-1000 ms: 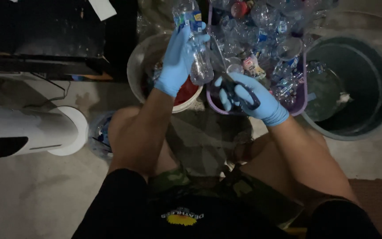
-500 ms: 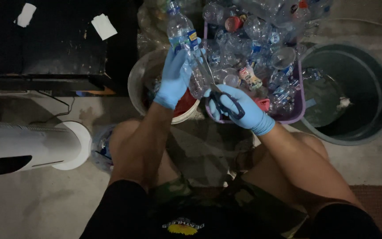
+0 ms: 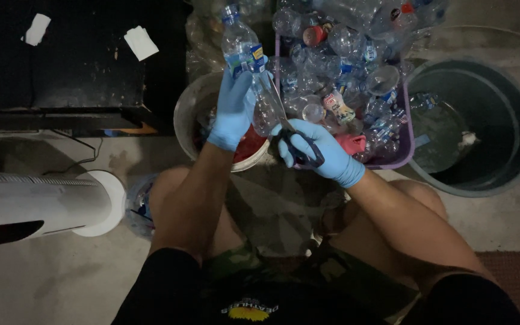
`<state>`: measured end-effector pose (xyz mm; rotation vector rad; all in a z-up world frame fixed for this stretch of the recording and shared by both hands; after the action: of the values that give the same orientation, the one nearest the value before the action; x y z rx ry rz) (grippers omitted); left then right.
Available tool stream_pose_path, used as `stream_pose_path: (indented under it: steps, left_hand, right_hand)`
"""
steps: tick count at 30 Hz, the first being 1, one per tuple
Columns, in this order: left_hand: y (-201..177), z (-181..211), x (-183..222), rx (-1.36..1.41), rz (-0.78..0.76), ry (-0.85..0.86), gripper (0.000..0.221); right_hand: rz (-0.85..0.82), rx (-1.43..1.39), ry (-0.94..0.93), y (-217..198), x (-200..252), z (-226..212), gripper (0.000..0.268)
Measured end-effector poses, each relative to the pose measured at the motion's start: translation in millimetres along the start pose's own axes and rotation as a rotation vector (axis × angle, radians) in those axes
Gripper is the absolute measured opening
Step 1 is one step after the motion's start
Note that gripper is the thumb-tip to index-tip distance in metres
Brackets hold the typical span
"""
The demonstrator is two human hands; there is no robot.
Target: Sorting plastic bottles by removing caps and labels and placing them into different containers for recycling
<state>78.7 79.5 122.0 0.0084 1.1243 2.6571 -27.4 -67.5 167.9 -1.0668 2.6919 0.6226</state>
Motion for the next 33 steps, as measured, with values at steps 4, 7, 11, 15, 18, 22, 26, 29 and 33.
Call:
stream_pose_path:
  steps: [4,7,11,15,18,22,26,29,33]
  left_hand:
    - [-2.3,7.9,-0.7,-0.057,0.025,0.097,0.037]
    - [6.2,21.1,5.6,-0.179,0.084,0.137,0.041]
    - [4.2,22.9,7.4,-0.218,0.135,0.126,0.044]
    - [10.4,27.1,9.6,-0.205,0.106,0.165,0.042]
    - [2.5,20.7,6.5,-0.133,0.100,0.150,0.043]
    - [-8.1,12.0,2.4,-0.165,0.126,0.104,0.043]
    - [9.7,16.7,3.8,-0.094,0.038,0.113,0.042]
    - [2.5,12.1,3.9,-0.226,0.060,0.116,0.052]
    - [15.5,15.1,7.0,-0.298,0.089,0.114,0.057]
  right_hand:
    - [0.005,0.085,-0.012,-3.6,0.3,5.3,0.039]
    - [0.010,0.089,-0.031,-3.7,-0.7,8.2,0.039]
    - [0.003,0.073,-0.051,-1.0,-3.4,8.5,0.042]
    - [0.010,0.089,-0.038,0.0,-2.9,8.9,0.037]
    - [0.026,0.104,-0.031,-1.7,-4.0,8.6,0.036]
    - [0.017,0.017,-0.038,0.7,-3.4,7.4,0.043]
    - [0.052,-0.044,-0.013,1.3,-0.1,6.7,0.044]
    - [0.048,-0.015,-0.022,2.6,-2.8,1.2,0.043]
    - [0.066,-0.055,-0.010,-2.5,0.3,8.3,0.040]
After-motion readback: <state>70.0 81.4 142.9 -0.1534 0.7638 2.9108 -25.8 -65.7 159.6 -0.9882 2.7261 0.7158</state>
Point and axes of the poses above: each hand's wrist, its own x-axis away from the middle knuckle, its own y-axis out of the palm, z = x × y, the point moved 10 cm from there along -x, towards the middle knuckle, and after that the axes turned 15 degrees about -y, right-handed, at the moved point
